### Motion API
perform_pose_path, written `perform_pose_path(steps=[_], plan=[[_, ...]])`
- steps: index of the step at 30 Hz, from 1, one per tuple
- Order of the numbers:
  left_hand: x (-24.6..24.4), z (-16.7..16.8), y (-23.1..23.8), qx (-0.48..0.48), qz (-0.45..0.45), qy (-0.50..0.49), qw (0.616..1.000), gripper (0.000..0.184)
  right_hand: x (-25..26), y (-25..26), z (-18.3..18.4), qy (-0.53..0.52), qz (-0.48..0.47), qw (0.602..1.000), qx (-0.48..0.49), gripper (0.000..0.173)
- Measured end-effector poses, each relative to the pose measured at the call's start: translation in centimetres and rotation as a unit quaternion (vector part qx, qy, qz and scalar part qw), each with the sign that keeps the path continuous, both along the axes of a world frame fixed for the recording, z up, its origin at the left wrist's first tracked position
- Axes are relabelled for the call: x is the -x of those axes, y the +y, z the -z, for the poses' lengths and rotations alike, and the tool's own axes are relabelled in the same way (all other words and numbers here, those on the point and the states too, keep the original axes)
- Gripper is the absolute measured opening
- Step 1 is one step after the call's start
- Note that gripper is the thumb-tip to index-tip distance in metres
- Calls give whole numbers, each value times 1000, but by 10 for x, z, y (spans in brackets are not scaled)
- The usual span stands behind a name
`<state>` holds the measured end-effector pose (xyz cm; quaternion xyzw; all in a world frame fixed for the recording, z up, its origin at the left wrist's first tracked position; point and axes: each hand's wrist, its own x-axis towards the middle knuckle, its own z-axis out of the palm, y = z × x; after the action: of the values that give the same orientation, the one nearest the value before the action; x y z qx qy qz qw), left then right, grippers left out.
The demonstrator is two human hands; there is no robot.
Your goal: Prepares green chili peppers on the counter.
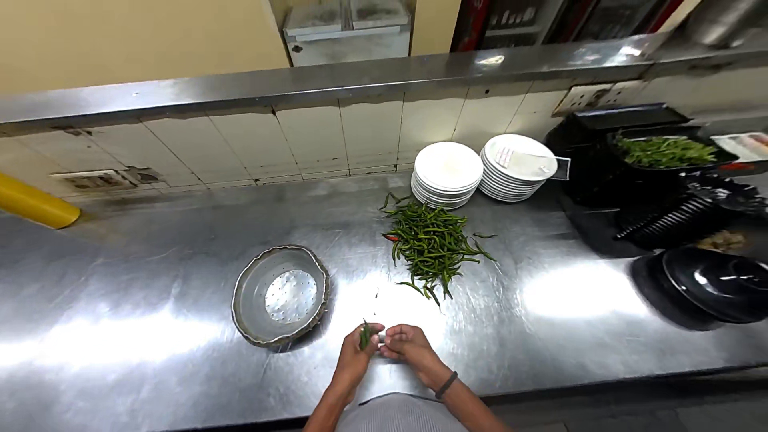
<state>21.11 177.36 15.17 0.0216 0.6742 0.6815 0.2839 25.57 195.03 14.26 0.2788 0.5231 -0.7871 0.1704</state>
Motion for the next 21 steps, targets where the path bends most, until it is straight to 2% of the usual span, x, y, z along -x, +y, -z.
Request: perform_pose_path(steps=[2, 4, 7, 9, 11, 13, 15, 16, 18, 20, 21], plan=[[-4, 3, 3, 15, -2, 20, 1000, 17, -3, 0, 2, 13, -71, 997, -31, 20], [-4, 4, 4, 35, 15, 38, 999, 18, -5, -1, 5, 28, -140, 987, -74, 18], [-3, 7, 1, 67, 45, 76, 994, 18, -6, 0, 10, 38, -192, 972, -130, 21], [-3, 6, -2, 63, 24, 76, 995, 15, -3, 0, 12, 25, -207, 969, -133, 22], [-4, 6, -4, 22, -36, 30, 999, 16, 1, 0, 11, 30, -212, 967, -138, 20], [-5, 7, -4, -67, -135, -93, 984, 15, 3, -1, 6, 76, -223, 955, -178, 21], [-1, 8, -9, -168, -239, -235, 927, 13, 3, 0, -3, 145, -237, 938, -208, 23], [1, 10, -14, -194, -269, -264, 906, 13, 2, 0, -7, 175, -237, 932, -211, 22], [4, 6, -22, -177, -270, -257, 911, 16, 3, 4, -7, 200, -204, 929, -234, 17], [6, -4, -27, -156, -233, -264, 923, 19, 12, 17, 2, 165, -190, 919, -304, 15], [5, -9, -29, -152, -221, -271, 924, 20, 18, 25, 7, 130, -216, 904, -344, 20]])
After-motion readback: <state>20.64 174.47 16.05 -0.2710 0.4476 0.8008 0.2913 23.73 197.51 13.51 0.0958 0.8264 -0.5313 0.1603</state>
